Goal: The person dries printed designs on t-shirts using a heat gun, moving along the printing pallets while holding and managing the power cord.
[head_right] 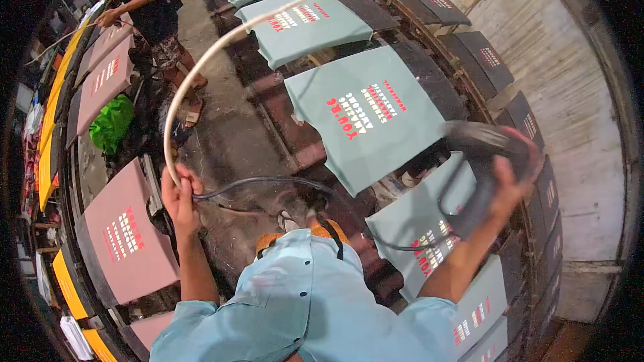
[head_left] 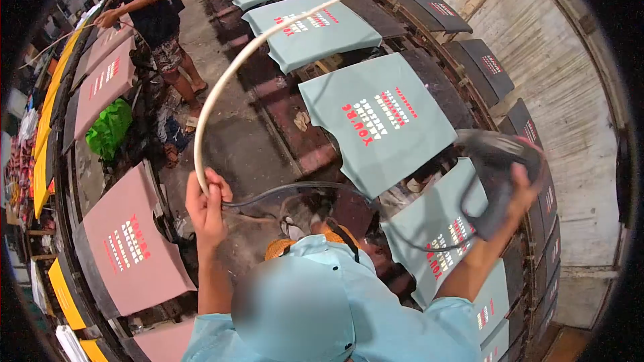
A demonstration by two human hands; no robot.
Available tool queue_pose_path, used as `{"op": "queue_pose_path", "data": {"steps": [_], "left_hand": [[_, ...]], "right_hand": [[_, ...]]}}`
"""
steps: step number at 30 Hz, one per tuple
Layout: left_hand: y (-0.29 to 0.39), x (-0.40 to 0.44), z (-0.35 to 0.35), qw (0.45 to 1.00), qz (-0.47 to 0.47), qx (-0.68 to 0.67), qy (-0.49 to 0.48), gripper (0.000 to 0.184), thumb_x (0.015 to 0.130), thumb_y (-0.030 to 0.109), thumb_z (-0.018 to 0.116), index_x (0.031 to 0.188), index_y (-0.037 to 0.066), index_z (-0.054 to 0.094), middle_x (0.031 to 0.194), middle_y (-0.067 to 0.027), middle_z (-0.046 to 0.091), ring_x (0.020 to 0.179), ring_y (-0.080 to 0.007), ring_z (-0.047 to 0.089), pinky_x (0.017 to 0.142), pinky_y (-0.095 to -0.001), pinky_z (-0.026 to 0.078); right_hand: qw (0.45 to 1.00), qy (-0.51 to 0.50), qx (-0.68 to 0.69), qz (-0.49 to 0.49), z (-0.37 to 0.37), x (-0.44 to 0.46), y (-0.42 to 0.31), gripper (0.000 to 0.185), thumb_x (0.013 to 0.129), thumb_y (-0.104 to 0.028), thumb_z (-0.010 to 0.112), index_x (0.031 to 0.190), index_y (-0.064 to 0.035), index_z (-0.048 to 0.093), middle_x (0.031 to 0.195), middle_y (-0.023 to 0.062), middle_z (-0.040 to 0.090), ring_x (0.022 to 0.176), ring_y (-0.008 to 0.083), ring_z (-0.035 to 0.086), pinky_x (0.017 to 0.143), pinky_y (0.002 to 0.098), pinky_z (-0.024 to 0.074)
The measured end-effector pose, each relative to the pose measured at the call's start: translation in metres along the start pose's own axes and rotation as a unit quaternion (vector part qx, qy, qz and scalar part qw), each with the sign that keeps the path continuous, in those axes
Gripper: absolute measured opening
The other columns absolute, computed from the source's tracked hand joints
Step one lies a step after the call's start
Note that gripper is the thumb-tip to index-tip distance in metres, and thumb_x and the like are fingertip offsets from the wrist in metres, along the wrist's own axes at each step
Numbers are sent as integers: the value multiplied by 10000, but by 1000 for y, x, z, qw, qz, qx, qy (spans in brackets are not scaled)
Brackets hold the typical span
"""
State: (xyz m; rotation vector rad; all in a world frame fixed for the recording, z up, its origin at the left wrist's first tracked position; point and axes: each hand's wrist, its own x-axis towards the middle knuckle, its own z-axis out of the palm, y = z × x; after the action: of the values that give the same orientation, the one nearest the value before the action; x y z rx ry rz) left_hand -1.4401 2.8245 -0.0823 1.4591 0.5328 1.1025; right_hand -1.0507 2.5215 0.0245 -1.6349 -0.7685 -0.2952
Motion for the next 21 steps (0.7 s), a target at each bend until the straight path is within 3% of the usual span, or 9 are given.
{"op": "queue_pose_path", "data": {"steps": [2, 4, 7, 10, 14, 21], "left_hand": [[-4, 14, 0, 999, -14, -47, -20, 130, 1021, 153, 480, 1054, 28, 472, 791, -25, 493, 651, -71, 416, 575, -218, 331], [-13, 24, 2, 999, -5, -43, -21, 132, 1019, 152, 488, 1057, 26, 472, 790, -26, 493, 640, -70, 418, 564, -213, 327], [-21, 31, 1, 998, -3, -56, -18, 132, 1014, 145, 502, 1056, 23, 473, 802, -31, 494, 629, -70, 424, 554, -212, 327], [-30, 43, -10, 997, 3, -71, -18, 134, 1006, 132, 516, 1057, 18, 468, 834, -41, 494, 629, -72, 435, 555, -212, 339], [-44, 59, -17, 998, -12, -68, 4, 152, 1004, 144, 522, 1059, 14, 466, 836, -39, 486, 622, -75, 434, 550, -217, 337], [-69, 87, -7, 997, -38, -67, 1, 133, 1006, 129, 504, 1055, 13, 463, 818, -36, 481, 617, -80, 428, 548, -223, 334]], "right_hand": [[995, -97, 32, 0, 52, -16, 39, 554, 724, -133, 731, 1238, -43, 548, 1170, 114, 629, 1071, 207, 590, 976, 358, 447], [978, -137, 133, 84, 95, -27, 62, 555, 711, -53, 740, 1230, -46, 542, 1182, 112, 625, 1082, 190, 587, 994, 347, 437], [974, -113, 130, 150, 127, -22, 85, 533, 725, -30, 746, 1215, -43, 538, 1190, 106, 623, 1101, 181, 583, 1001, 337, 431], [969, -190, 117, 108, 142, -21, 108, 507, 744, -23, 750, 1204, -30, 536, 1187, 100, 620, 1082, 171, 585, 977, 325, 447], [969, -123, 128, 173, 155, -8, 131, 513, 755, -43, 759, 1214, -17, 533, 1176, 85, 612, 1044, 160, 584, 957, 315, 453], [958, -154, 165, 177, 175, 7, 118, 509, 755, -56, 745, 1212, -9, 526, 1180, 93, 603, 1048, 164, 586, 972, 318, 448]]}}
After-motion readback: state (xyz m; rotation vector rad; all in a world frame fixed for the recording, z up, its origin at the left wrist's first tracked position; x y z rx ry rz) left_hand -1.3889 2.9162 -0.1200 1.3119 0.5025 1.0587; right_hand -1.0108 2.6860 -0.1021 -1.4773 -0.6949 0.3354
